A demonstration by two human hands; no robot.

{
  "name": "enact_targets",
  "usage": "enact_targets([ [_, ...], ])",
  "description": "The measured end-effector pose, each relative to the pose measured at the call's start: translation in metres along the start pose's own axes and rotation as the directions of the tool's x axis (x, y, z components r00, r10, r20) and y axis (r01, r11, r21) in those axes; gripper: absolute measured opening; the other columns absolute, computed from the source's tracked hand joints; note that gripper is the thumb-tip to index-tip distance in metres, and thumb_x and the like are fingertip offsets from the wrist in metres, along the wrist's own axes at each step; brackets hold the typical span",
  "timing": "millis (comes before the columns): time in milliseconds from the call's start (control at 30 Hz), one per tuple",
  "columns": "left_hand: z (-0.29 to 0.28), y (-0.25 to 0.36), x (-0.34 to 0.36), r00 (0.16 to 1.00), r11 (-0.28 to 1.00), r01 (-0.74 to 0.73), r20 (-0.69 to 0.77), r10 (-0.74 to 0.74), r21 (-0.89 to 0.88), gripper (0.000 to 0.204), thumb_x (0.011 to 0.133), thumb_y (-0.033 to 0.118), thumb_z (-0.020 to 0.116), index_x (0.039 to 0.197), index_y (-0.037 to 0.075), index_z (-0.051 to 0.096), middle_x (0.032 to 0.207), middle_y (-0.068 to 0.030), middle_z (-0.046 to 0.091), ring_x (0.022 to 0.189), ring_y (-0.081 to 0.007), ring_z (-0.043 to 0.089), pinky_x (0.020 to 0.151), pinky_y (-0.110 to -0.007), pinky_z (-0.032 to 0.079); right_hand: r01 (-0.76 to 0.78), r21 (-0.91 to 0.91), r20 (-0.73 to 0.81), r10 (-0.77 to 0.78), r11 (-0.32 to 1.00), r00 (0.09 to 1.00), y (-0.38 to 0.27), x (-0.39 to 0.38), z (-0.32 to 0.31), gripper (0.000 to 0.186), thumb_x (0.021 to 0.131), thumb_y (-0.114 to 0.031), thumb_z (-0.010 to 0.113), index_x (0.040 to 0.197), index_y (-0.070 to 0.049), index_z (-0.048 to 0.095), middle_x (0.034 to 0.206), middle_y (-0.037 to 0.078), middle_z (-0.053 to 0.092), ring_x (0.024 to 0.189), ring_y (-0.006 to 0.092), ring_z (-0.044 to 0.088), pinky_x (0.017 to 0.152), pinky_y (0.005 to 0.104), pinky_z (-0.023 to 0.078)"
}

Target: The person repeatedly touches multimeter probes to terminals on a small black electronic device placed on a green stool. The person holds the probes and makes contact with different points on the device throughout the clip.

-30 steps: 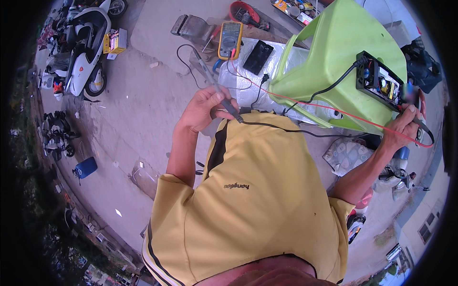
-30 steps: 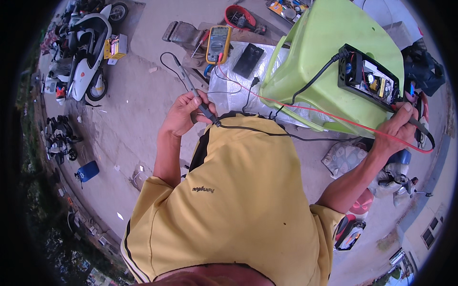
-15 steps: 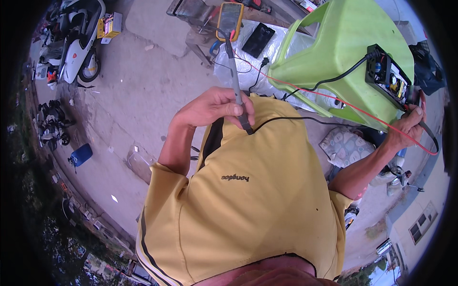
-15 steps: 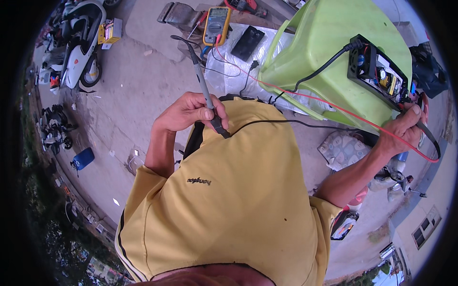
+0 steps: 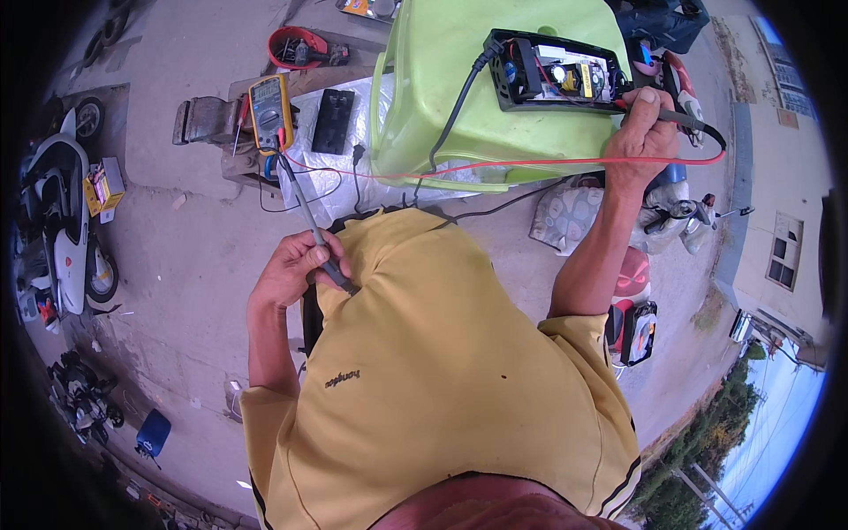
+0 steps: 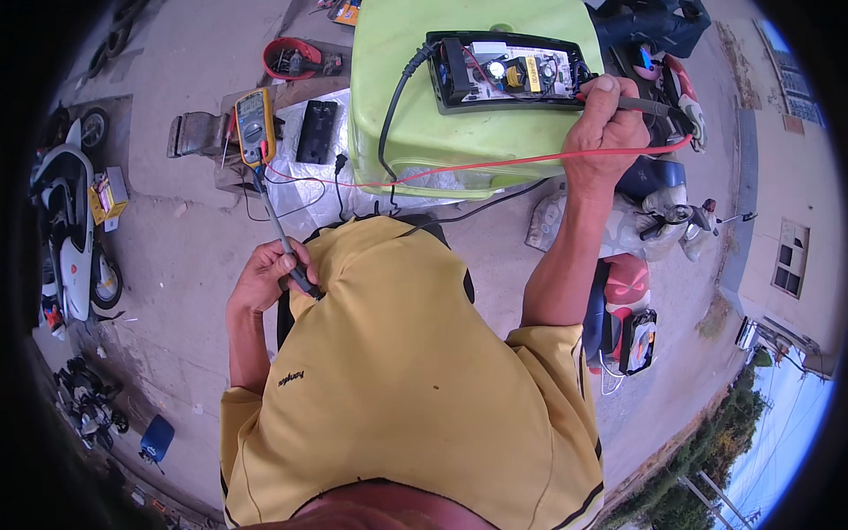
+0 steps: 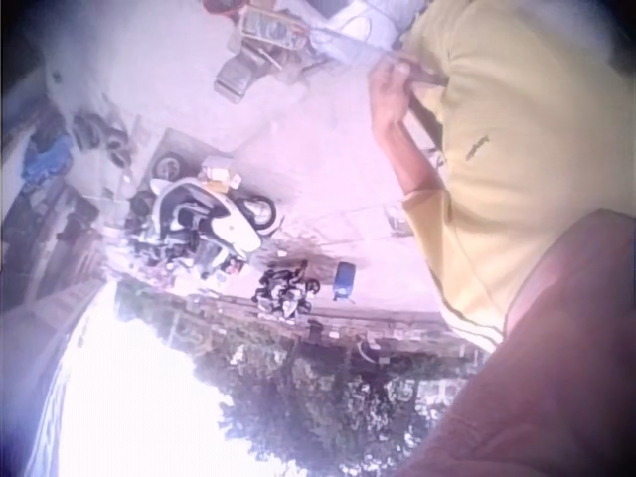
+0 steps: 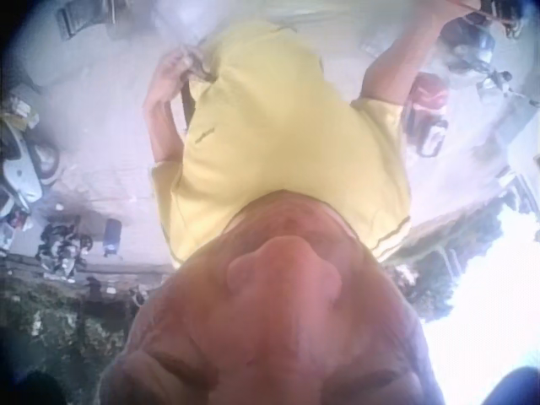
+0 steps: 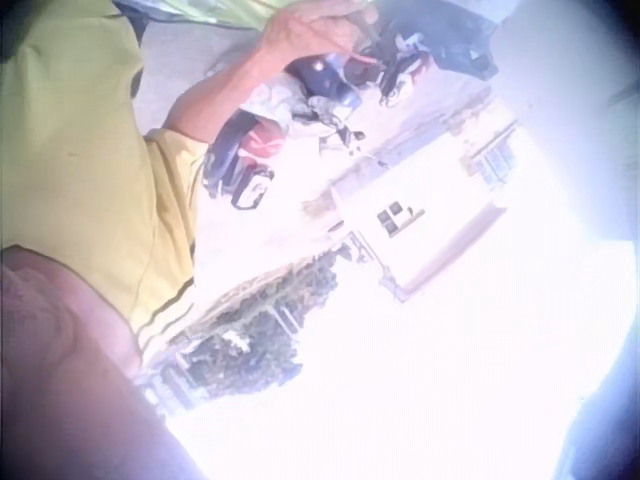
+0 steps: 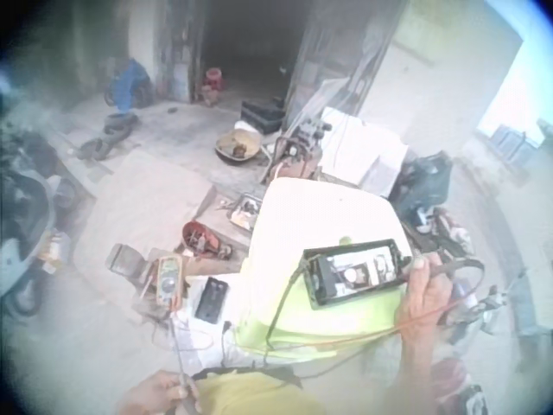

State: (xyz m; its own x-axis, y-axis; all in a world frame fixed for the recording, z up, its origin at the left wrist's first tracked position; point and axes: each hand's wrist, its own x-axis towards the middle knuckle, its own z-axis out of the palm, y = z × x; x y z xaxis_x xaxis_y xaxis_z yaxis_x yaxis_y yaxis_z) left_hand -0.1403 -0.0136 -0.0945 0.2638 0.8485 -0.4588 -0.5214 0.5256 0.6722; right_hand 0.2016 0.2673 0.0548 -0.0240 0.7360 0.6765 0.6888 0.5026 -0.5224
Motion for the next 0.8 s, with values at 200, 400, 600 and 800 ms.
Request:
enact_targets([
  [200, -0.015, 0.015, 0.012, 0.989, 0.997, -0.010, 0.151, 0.000, 0.070, 0.033, 0.096, 0.029, 0.065, 0.103, -0.003, 0.061, 0.085, -0.0158, 0.070, 0.075, -0.0201, 0.070, 0.064, -0.032, 0.060, 0.041, 0.035, 0.000, -0.041, 0.999, 0.999, -0.006, 0.003, -0.003, 0.035, 0.103, -0.023, 0.051, 0.080, 0.001, 0.060, 0.066, 0.006, 0.059, 0.060, 0.0117, 0.053, 0.056, 0.0269, 0.043],
  [400, 0.000, 0.045, -0.010, 0.857, 0.816, -0.441, 0.095, 0.506, -0.372, 0.033, 0.098, 0.034, 0.063, 0.094, 0.004, 0.053, 0.069, -0.0121, 0.060, 0.063, -0.0285, 0.063, 0.061, -0.033, 0.056, 0.007, 0.002, -0.002, -0.007, 1.000, 1.000, -0.002, 0.002, -0.005, 0.033, 0.103, -0.023, 0.051, 0.079, -0.002, 0.060, 0.064, 0.005, 0.058, 0.058, 0.0117, 0.053, 0.056, 0.0275, 0.043],
  [600, 0.045, 0.084, -0.010, 0.621, 0.470, -0.662, -0.076, 0.780, -0.584, 0.023, 0.103, 0.030, 0.054, 0.116, 0.012, 0.050, 0.104, -0.0102, 0.058, 0.103, -0.0293, 0.055, 0.078, -0.036, 0.062, -0.026, -0.028, 0.017, 0.026, 0.999, 1.000, -0.001, 0.002, -0.001, 0.034, 0.103, -0.025, 0.050, 0.082, 0.000, 0.062, 0.067, 0.006, 0.061, 0.061, 0.0137, 0.057, 0.059, 0.0285, 0.046],
  [800, 0.062, 0.101, 0.024, 0.557, 0.451, -0.825, -0.347, 0.755, -0.341, 0.031, 0.104, 0.027, 0.049, 0.122, 0.001, 0.050, 0.110, -0.0215, 0.064, 0.107, -0.0388, 0.064, 0.081, -0.040, 0.065, -0.046, -0.036, -0.006, 0.046, 0.998, 0.999, 0.011, 0.000, -0.007, 0.037, 0.104, -0.028, 0.048, 0.085, 0.000, 0.062, 0.069, 0.005, 0.060, 0.061, 0.0119, 0.053, 0.058, 0.0272, 0.042],
])
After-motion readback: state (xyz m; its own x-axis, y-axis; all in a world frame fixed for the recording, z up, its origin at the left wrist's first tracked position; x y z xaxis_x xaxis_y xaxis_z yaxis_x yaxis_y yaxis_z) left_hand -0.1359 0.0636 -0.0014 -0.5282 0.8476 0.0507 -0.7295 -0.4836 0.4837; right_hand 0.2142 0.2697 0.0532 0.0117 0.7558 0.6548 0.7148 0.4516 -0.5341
